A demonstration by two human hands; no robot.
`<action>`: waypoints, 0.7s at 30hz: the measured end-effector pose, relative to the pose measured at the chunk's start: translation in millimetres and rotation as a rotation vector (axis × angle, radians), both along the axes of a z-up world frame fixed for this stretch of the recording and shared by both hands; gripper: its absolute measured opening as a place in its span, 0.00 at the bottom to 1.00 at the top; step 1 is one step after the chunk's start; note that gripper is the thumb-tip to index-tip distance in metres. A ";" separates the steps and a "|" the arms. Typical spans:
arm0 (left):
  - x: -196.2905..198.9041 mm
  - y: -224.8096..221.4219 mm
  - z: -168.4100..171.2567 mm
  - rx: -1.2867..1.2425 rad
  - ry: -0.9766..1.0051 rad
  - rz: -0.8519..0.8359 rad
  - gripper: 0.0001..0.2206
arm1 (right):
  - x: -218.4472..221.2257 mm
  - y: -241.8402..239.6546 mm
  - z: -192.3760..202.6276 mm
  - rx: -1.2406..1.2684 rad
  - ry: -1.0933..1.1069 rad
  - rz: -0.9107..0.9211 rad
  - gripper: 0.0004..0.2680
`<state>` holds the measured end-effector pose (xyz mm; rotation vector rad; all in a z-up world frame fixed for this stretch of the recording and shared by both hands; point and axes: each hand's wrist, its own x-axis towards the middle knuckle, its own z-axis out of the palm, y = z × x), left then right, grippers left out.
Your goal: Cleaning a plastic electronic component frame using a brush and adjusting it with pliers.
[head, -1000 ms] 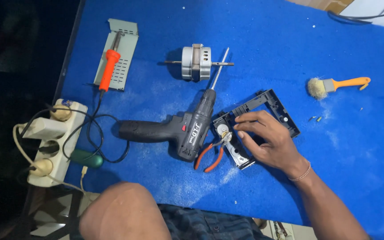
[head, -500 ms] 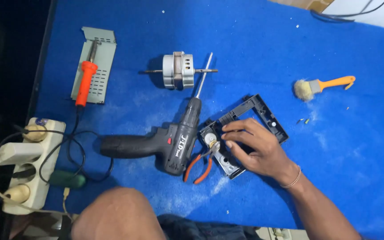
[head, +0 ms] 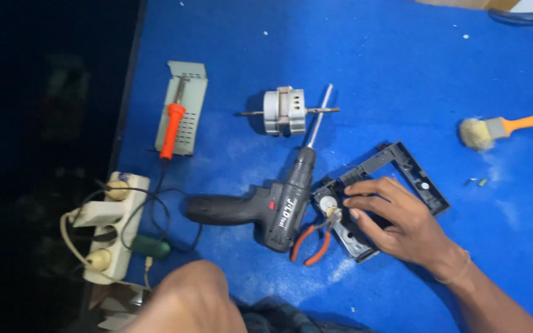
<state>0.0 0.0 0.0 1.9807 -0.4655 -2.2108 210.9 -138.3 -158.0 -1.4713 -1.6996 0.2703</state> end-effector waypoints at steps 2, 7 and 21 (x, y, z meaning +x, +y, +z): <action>8.2 24.7 -5.5 -0.087 -0.535 0.241 0.14 | -1.6 3.6 -0.1 0.015 0.005 -0.001 0.05; 36.5 77.4 -34.4 -0.550 -2.746 1.130 0.07 | -0.5 0.6 0.4 0.007 -0.029 -0.018 0.04; 59.4 141.1 -147.0 0.177 -2.081 1.390 0.10 | -1.9 1.3 -3.3 -0.013 -0.035 -0.058 0.03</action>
